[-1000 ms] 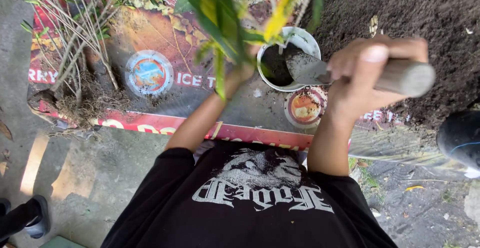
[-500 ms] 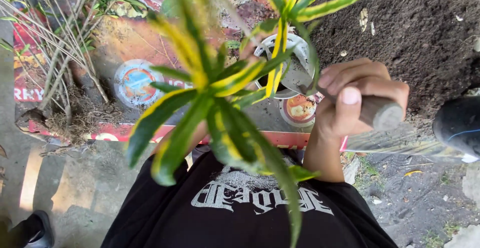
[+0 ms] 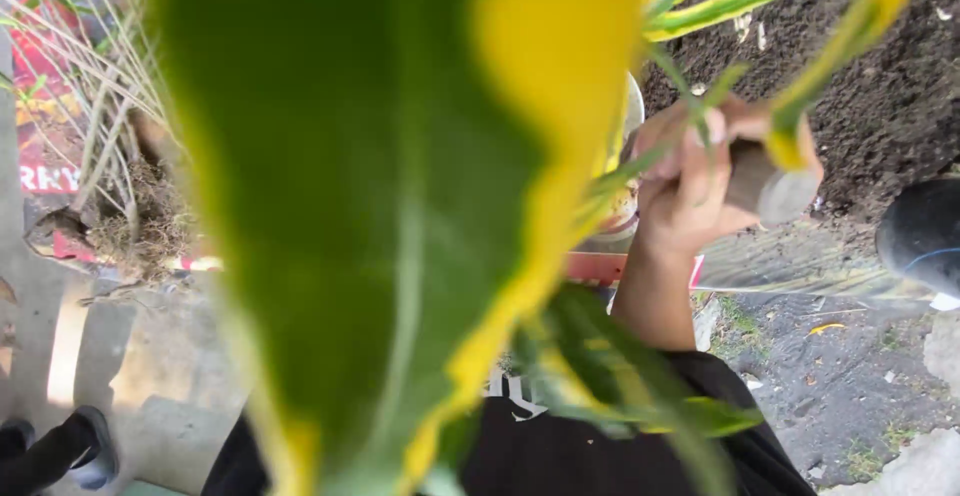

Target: The person holds a small plant upright in a white pot and uses a hand trowel to scoop soil from a pile on the table into the pot around the plant. They then press and firm the soil with a stone, adding more soil with the trowel and pressing again.

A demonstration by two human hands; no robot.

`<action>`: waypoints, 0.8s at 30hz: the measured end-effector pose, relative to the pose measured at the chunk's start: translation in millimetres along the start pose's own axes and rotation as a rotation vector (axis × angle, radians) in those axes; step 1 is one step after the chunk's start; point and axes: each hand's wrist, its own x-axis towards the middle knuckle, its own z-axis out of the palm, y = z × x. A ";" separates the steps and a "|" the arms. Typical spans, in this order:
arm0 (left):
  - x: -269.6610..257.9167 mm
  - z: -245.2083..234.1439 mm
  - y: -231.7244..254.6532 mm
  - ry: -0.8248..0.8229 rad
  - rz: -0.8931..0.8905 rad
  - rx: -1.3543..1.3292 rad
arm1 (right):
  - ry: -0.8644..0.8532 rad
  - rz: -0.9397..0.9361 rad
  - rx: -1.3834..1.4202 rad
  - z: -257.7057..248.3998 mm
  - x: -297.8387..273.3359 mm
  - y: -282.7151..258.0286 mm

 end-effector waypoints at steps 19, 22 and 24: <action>34.0 -12.8 228.5 0.112 0.174 0.191 | -0.008 -0.154 0.015 -3.1 1.6 20.2; 58.6 -51.8 223.3 -0.008 0.176 0.052 | 0.000 -0.202 -0.006 -7.9 0.4 21.1; 74.4 -64.8 218.1 -0.084 0.168 -0.043 | -0.001 -0.228 -0.022 -10.4 8.6 11.3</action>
